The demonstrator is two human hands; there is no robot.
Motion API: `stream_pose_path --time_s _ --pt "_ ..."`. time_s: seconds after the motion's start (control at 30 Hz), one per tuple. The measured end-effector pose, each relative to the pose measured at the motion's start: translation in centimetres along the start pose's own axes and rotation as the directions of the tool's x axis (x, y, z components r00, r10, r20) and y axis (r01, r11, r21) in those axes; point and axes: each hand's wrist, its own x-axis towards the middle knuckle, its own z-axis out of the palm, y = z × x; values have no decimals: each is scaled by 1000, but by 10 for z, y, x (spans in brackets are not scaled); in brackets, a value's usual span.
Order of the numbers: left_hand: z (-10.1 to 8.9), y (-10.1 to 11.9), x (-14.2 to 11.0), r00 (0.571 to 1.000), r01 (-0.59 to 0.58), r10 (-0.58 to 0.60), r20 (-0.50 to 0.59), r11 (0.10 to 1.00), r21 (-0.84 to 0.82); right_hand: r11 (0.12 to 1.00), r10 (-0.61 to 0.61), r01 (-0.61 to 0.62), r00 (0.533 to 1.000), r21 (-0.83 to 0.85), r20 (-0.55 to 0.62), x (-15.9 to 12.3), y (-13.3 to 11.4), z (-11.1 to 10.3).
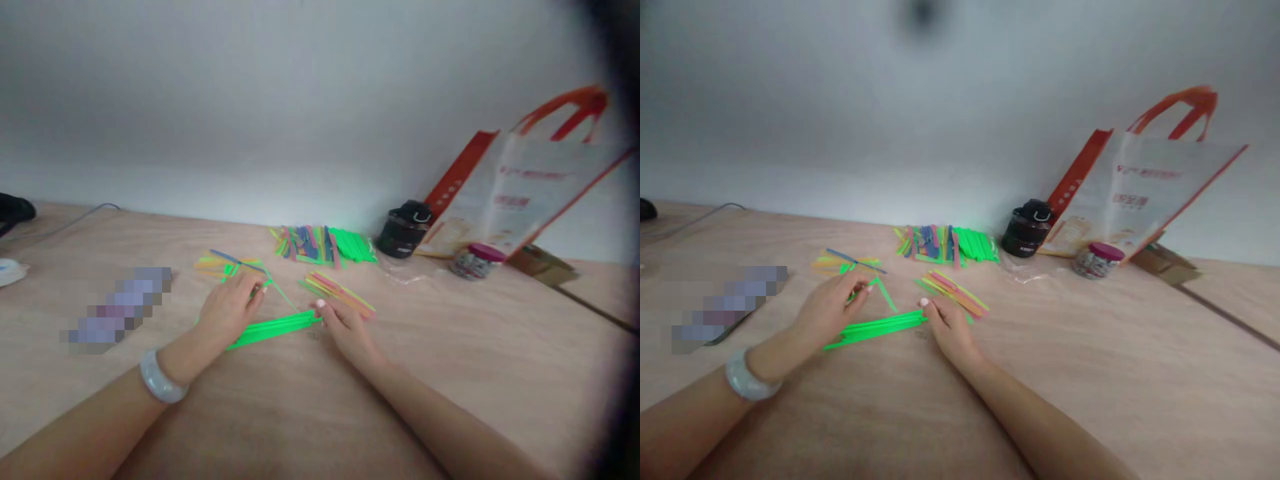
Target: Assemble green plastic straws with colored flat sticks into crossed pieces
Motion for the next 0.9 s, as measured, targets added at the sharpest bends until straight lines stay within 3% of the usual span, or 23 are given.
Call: stream_pose_path --time_s 0.1,0.23,0.37,0.6,0.9 --pt "13 26 -17 979 -195 199 38 976 -101 960 140 -164 983 226 121 -8 -12 6" --pt "27 39 -33 946 -286 306 108 943 -169 933 116 -189 963 305 242 -17 -25 11" --pt "31 37 -37 944 -278 303 127 943 -185 909 137 -227 955 349 263 -20 -27 15" --pt "32 40 -36 951 -238 276 141 942 -237 933 152 -228 951 279 268 -23 -24 20" --pt "34 41 -32 967 -103 172 187 939 -329 974 80 -129 966 188 245 -18 -30 14"
